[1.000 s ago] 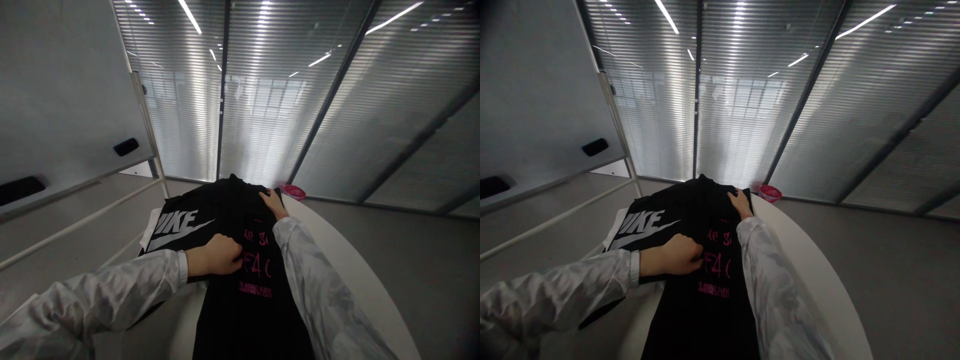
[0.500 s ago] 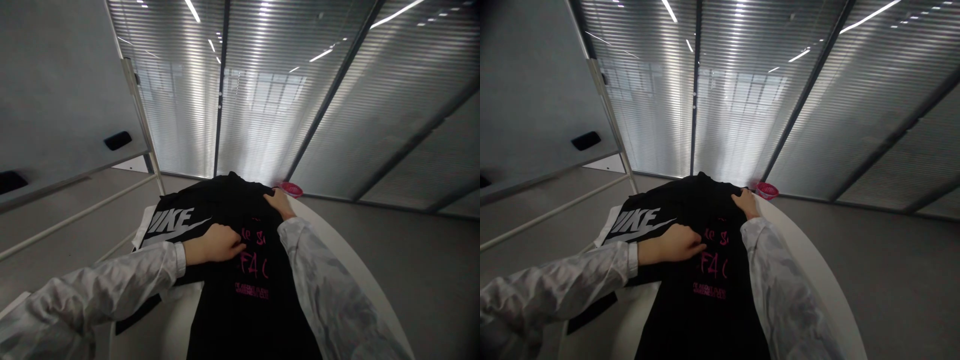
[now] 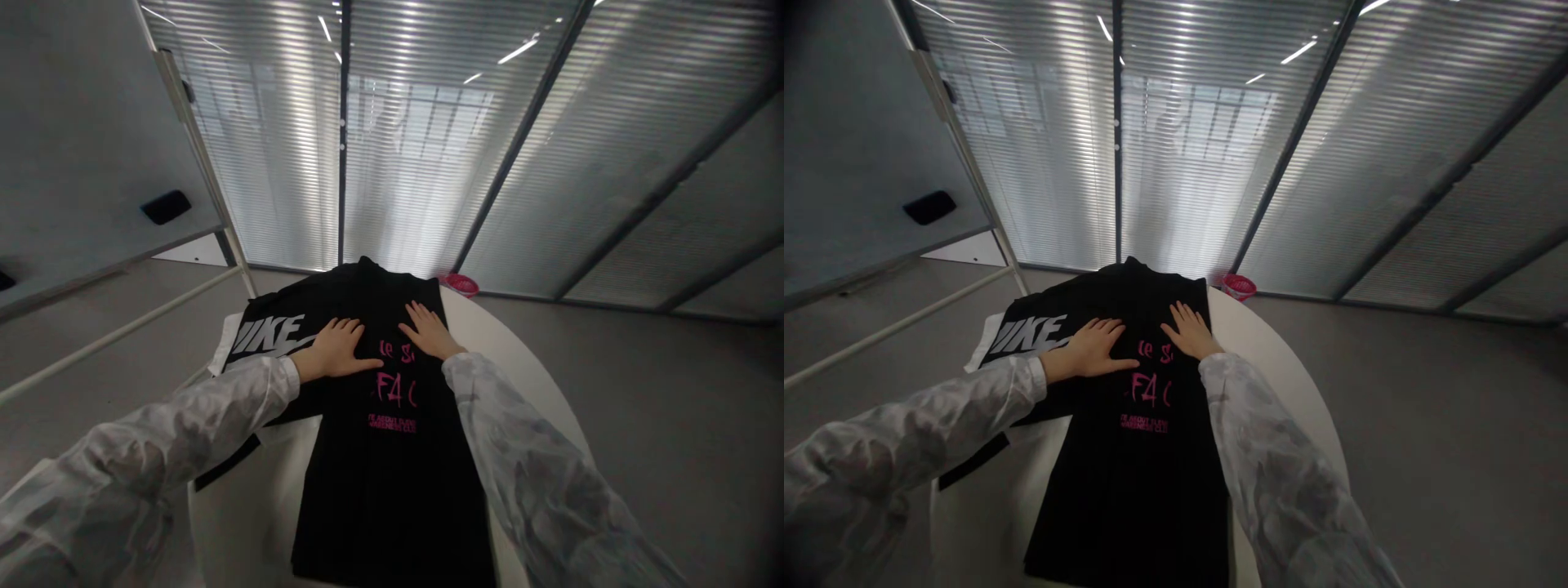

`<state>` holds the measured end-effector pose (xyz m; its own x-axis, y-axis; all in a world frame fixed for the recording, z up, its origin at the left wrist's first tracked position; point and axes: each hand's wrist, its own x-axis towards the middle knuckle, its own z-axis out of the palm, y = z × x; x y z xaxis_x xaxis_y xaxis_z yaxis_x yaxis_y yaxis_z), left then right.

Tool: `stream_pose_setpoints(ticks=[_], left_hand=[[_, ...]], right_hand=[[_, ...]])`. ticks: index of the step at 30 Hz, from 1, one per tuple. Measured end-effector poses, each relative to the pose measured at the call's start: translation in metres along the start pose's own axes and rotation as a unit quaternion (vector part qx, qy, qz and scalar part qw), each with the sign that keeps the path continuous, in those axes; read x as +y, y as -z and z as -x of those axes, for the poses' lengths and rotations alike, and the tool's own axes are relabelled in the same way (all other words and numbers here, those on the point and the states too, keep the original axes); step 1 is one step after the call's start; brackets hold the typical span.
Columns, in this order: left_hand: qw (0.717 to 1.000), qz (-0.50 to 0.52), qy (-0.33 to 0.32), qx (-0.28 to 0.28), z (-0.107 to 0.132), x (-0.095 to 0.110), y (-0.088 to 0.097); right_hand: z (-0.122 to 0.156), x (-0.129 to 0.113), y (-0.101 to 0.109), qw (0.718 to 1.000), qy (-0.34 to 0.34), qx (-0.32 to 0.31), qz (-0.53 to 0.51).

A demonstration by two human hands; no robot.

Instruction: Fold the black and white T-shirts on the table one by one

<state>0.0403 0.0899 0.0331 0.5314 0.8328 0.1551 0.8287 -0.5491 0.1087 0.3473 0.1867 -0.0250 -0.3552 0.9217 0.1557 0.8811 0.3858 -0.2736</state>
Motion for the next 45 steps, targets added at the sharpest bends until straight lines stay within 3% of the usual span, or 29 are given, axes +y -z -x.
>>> stream_pose_setpoints(ticks=[5, 9, 12, 15, 20, 25, 30, 35, 39, 45], left_hand=[[0.987, 0.039, -0.153, -0.028, 0.055, 0.015, 0.002], [0.969, 0.084, -0.232, -0.030, 0.097, 0.026, 0.007], [0.943, 0.119, -0.308, -0.050, 0.115, 0.035, 0.017], [0.909, 0.143, -0.378, -0.108, 0.118, 0.045, 0.029], [0.893, 0.190, -0.365, -0.180, 0.108, 0.061, 0.051], [0.912, 0.254, -0.262, -0.188, 0.107, 0.070, 0.061], [0.922, 0.178, -0.309, -0.152, 0.113, 0.077, 0.040], [0.919, 0.191, -0.333, -0.093, 0.126, 0.082, 0.018], [0.907, 0.230, -0.346, -0.068, 0.140, 0.075, 0.007], [0.881, 0.270, -0.388, -0.036, 0.162, 0.057, 0.000]], right_hand=[[0.079, -0.015, 0.007, 0.997, 0.077, -0.017, -0.008], [0.150, -0.036, 0.024, 0.994, 0.103, -0.040, -0.025], [0.196, -0.054, 0.039, 0.988, 0.133, -0.059, -0.046], [0.228, -0.072, 0.051, 0.983, 0.157, -0.065, -0.065], [0.249, -0.096, 0.057, 0.979, 0.175, -0.055, -0.095], [0.264, -0.112, 0.063, 0.963, 0.221, -0.080, -0.132], [0.278, -0.124, 0.064, 0.950, 0.249, -0.121, -0.144], [0.290, -0.120, 0.054, 0.971, 0.191, -0.080, -0.117], [0.299, -0.115, 0.052, 0.980, 0.150, -0.101, -0.080], [0.311, -0.117, 0.069, 0.964, 0.193, -0.160, -0.089]])
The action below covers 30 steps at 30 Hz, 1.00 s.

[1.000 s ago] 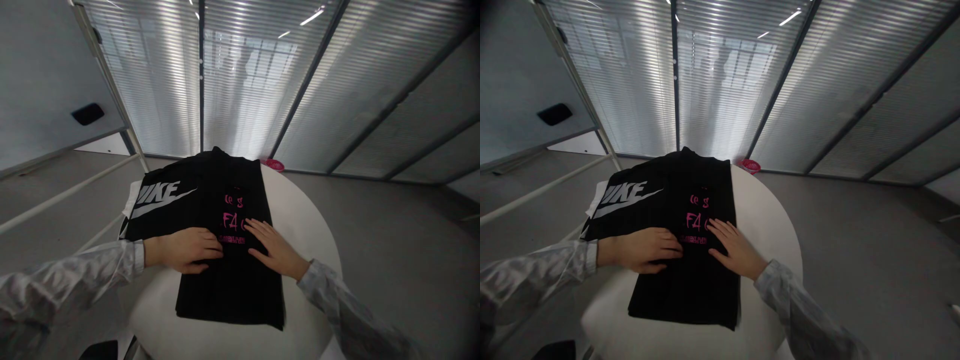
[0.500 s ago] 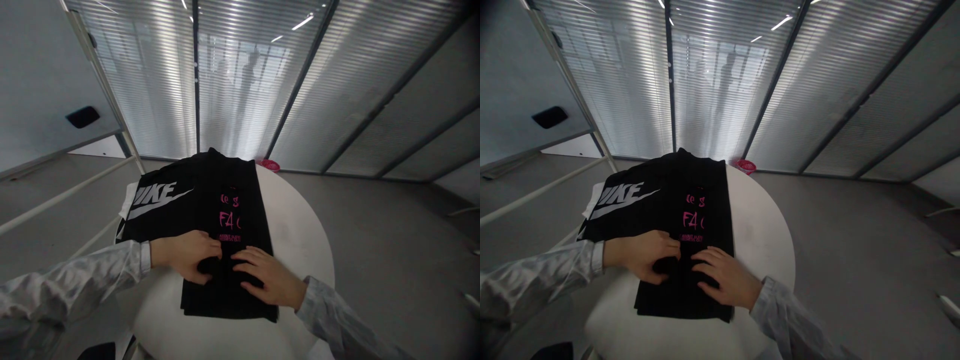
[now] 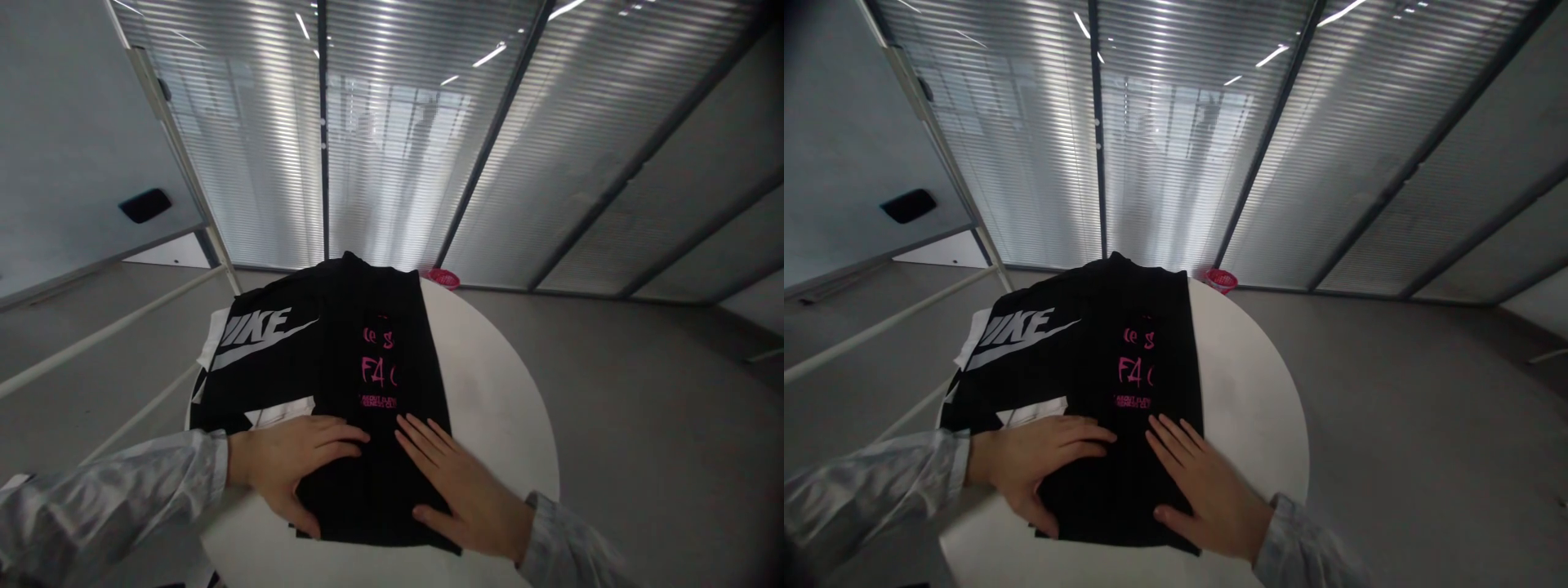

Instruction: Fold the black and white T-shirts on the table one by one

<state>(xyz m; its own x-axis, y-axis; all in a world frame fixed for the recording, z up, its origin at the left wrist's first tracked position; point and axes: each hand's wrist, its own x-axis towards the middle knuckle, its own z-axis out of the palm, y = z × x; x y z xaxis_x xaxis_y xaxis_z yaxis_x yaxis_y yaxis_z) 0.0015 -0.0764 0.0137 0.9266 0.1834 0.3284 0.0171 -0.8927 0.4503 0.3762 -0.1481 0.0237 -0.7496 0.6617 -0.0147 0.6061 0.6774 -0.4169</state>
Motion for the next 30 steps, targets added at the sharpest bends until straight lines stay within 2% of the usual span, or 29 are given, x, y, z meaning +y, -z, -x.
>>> stream_pose_setpoints(ticks=[2, 5, 10, 14, 17, 21, 23, 25, 27, 30], left_hand=[[1.000, 0.007, -0.012, 0.008, 0.007, 0.002, 0.001], [1.000, 0.001, -0.021, -0.016, 0.013, 0.006, 0.004], [0.998, -0.033, -0.007, -0.049, 0.009, 0.012, 0.009], [0.998, 0.021, 0.061, -0.026, 0.001, 0.013, 0.015], [0.991, 0.059, 0.121, -0.007, -0.004, 0.012, 0.019], [0.993, 0.075, 0.093, -0.024, -0.010, 0.015, 0.029], [0.993, 0.077, 0.082, -0.045, -0.016, 0.016, 0.034], [0.991, 0.066, 0.098, -0.060, -0.026, 0.015, 0.038], [0.990, 0.030, 0.124, -0.052, -0.040, 0.011, 0.038], [0.987, -0.031, 0.155, -0.009, -0.065, 0.003, 0.032]], right_hand=[[0.010, -0.001, 0.000, 1.000, 0.011, -0.006, -0.006], [0.029, 0.001, -0.007, 1.000, 0.006, 0.014, -0.011], [0.046, 0.002, -0.018, 0.999, 0.022, 0.047, -0.013], [0.036, -0.007, -0.007, 0.998, -0.008, 0.062, -0.031], [0.026, -0.014, 0.007, 0.989, -0.058, 0.086, -0.103], [0.020, -0.014, 0.009, 0.950, -0.167, 0.147, -0.219], [0.020, -0.008, 0.003, 0.913, -0.240, 0.203, -0.260], [0.018, -0.001, -0.003, 0.867, -0.304, 0.261, -0.297], [0.014, 0.004, -0.006, 0.836, -0.330, 0.287, -0.332], [0.003, 0.007, -0.004, 0.827, -0.320, 0.295, -0.356]])
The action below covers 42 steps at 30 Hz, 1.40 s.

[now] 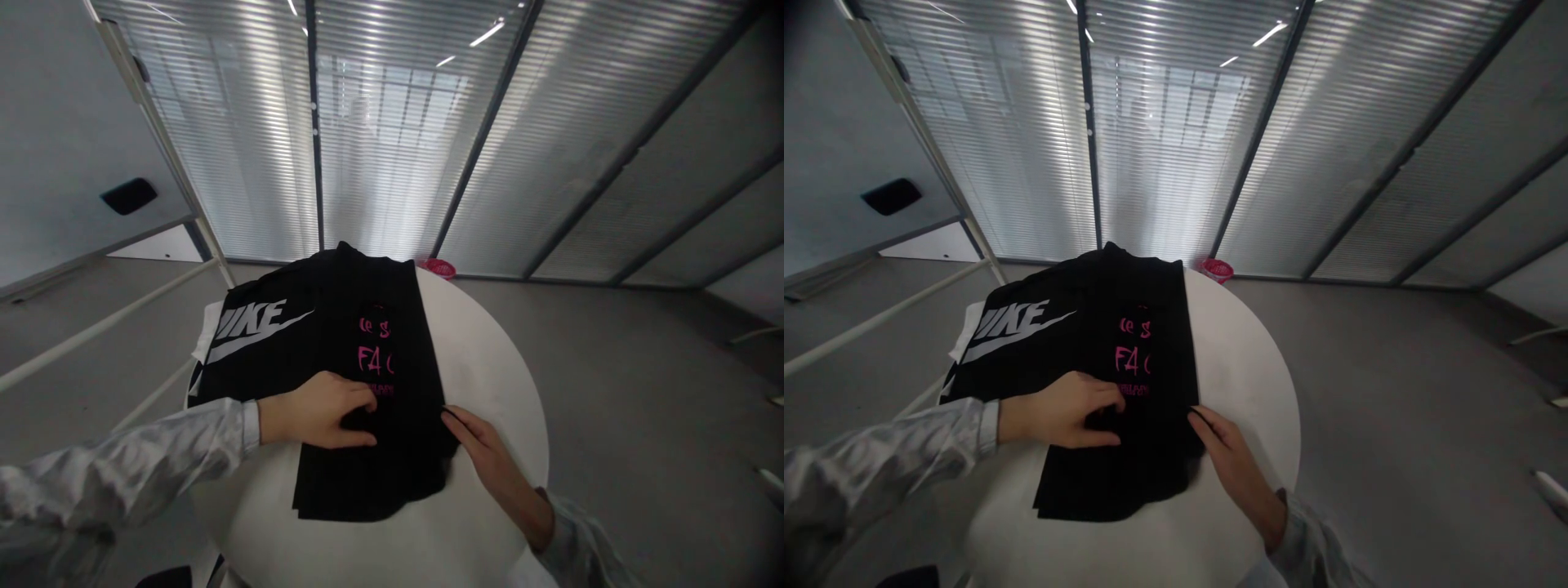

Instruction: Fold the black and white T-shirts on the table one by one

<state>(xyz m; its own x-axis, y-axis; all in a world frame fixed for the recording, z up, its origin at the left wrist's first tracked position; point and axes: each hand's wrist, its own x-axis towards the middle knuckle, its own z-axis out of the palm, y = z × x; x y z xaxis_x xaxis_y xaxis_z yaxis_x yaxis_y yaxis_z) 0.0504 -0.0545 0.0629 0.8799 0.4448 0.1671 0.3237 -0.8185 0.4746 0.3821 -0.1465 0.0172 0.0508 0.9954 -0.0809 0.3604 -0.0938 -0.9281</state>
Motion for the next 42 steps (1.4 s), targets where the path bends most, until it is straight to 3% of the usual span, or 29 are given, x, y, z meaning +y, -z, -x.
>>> stream_pose_setpoints(ticks=[6, 9, 11, 13, 15, 17, 19, 23, 26, 31, 37, 40, 42], left_hand=[[0.998, 0.002, 0.001, 0.059, -0.041, -0.002, -0.030], [0.997, 0.011, -0.071, 0.042, -0.046, -0.007, -0.038], [0.989, 0.015, -0.147, 0.022, -0.045, -0.009, -0.040], [0.976, 0.015, -0.216, -0.003, -0.040, -0.009, -0.040], [0.965, 0.014, -0.261, -0.032, -0.033, -0.007, -0.041], [0.959, 0.020, -0.278, -0.049, -0.025, -0.004, -0.041], [0.961, 0.036, -0.270, -0.045, -0.014, -0.004, -0.038], [0.978, 0.033, -0.206, 0.027, 0.019, -0.015, -0.030], [0.984, 0.002, -0.164, 0.065, 0.047, -0.027, -0.029], [0.981, 0.030, -0.192, 0.000, 0.075, -0.030, -0.032], [0.980, 0.011, -0.195, -0.027, 0.079, -0.022, -0.024], [0.987, 0.026, -0.156, -0.033, 0.080, -0.018, -0.018], [0.994, 0.079, -0.077, -0.015, 0.079, -0.015, -0.014]], right_hand=[[-0.007, 0.000, -0.017, 1.000, 0.017, 0.018, -0.005], [0.004, 0.005, -0.015, 0.997, 0.072, 0.020, 0.033], [0.015, 0.005, -0.009, 0.983, 0.162, -0.015, 0.085], [0.024, 0.002, -0.001, 0.944, 0.274, -0.103, 0.155], [0.031, -0.004, 0.007, 0.884, 0.351, -0.215, 0.221], [0.033, -0.008, 0.015, 0.837, 0.374, -0.296, 0.267], [0.033, -0.008, 0.021, 0.819, 0.364, -0.336, 0.291], [0.029, 0.005, 0.033, 0.819, 0.347, -0.316, 0.330], [0.024, 0.014, 0.034, 0.809, 0.370, -0.284, 0.358], [0.017, 0.012, 0.026, 0.799, 0.387, -0.285, 0.362], [0.012, 0.004, 0.025, 0.798, 0.376, -0.309, 0.355], [0.014, 0.005, 0.024, 0.821, 0.361, -0.294, 0.332], [0.017, 0.007, 0.024, 0.856, 0.327, -0.277, 0.288]])
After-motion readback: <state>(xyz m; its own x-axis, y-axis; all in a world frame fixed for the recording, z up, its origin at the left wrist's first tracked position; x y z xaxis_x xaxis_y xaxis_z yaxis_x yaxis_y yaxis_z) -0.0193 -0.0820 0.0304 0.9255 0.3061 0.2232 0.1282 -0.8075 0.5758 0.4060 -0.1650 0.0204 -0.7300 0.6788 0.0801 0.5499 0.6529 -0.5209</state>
